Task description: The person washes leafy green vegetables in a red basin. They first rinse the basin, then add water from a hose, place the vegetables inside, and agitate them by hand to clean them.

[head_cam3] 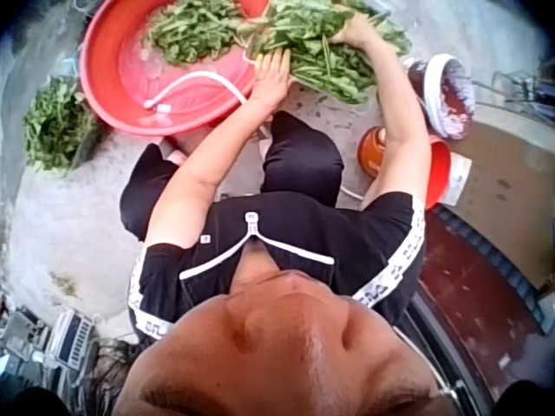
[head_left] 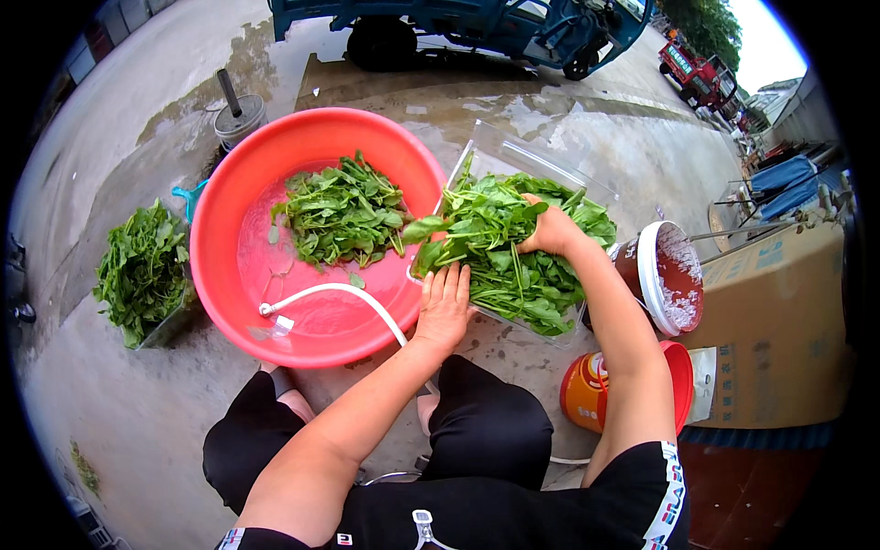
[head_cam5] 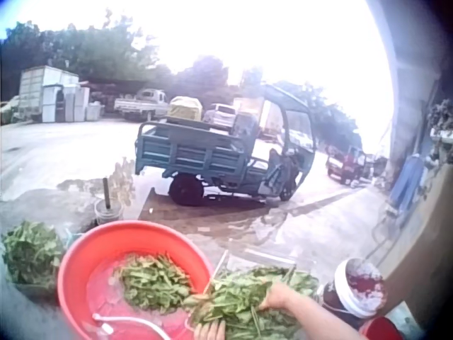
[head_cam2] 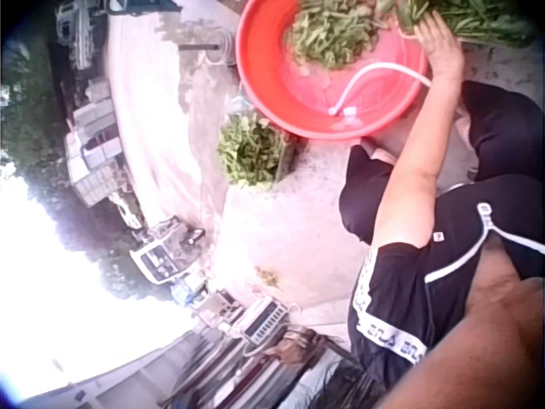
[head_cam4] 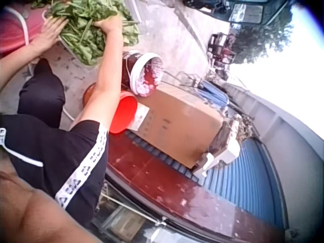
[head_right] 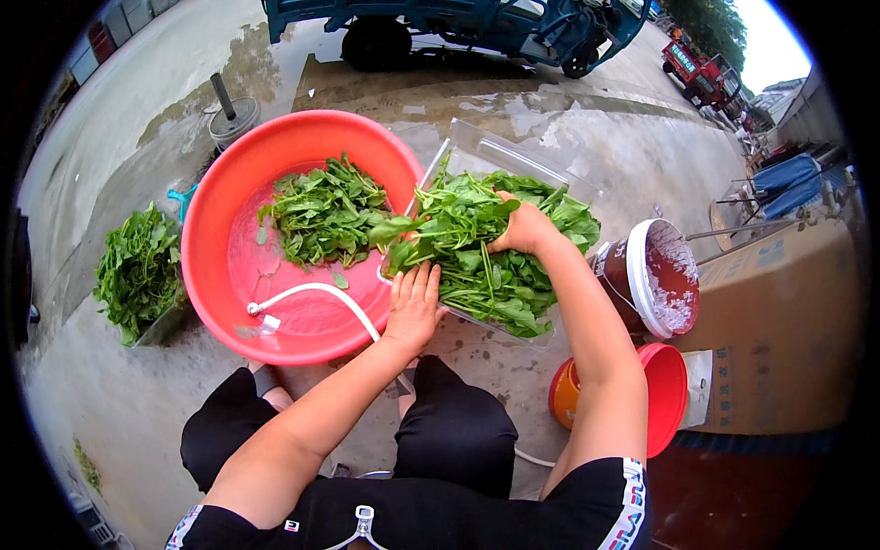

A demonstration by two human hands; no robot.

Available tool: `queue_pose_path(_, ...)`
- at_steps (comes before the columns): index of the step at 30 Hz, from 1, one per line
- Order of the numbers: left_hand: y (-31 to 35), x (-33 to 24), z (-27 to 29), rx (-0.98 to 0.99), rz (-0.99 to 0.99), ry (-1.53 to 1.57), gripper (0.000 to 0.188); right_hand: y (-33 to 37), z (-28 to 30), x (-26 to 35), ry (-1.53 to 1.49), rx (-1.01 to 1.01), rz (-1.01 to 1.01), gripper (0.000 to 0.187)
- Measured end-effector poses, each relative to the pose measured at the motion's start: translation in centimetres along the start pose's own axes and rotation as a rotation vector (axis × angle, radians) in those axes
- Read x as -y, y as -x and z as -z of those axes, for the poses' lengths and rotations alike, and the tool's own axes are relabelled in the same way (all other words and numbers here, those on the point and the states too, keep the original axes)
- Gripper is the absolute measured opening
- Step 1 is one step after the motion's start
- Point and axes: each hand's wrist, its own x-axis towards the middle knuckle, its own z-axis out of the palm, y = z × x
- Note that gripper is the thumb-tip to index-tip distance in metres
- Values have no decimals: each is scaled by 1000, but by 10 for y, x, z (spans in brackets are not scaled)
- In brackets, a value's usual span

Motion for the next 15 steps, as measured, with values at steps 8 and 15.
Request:
queue_pose_path(8,-5,0,4,-21,-56,52,78,29,-7,17,334,-143,-78,95)
queue_pose_path(15,-11,13,34,-161,-67,270,71,20,-13,-10,42,-190,-178,77)
